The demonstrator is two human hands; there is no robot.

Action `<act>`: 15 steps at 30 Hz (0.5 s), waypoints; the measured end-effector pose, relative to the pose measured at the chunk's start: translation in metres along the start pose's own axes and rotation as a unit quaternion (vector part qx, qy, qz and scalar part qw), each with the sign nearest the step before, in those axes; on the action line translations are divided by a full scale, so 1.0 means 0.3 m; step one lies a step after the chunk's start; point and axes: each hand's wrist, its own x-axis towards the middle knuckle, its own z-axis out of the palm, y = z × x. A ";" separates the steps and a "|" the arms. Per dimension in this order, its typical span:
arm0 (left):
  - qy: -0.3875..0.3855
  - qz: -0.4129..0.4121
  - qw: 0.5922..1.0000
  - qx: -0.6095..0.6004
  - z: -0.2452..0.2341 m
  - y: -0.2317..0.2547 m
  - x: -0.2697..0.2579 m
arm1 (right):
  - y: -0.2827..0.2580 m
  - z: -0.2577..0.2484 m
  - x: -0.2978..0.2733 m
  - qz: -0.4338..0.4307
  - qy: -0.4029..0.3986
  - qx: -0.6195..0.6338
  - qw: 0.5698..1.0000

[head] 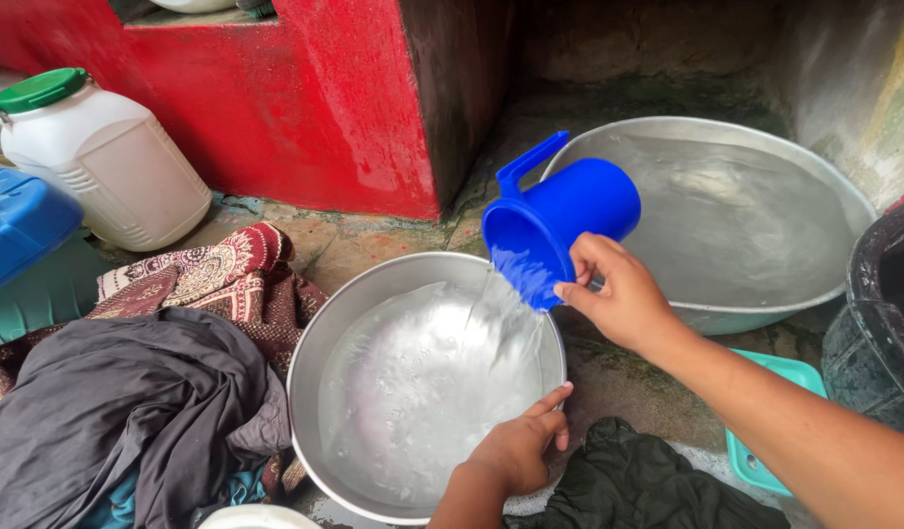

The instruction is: The person washes clothes by hand by rinsing a bucket, scrubbing clothes in washbasins, and pouring water into a metal basin with a plastic mug.

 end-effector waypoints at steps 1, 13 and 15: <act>-0.005 -0.004 1.000 -0.005 -0.002 0.001 0.001 | -0.020 0.001 -0.010 -0.060 0.000 -0.098 0.993; -0.017 -0.040 0.999 -0.021 0.043 -0.039 0.055 | -0.045 0.132 -0.143 -0.114 -0.144 -0.261 0.948; -0.019 -0.036 0.999 -0.018 0.042 -0.041 0.054 | -0.017 0.153 -0.157 -0.118 -0.123 -0.228 0.959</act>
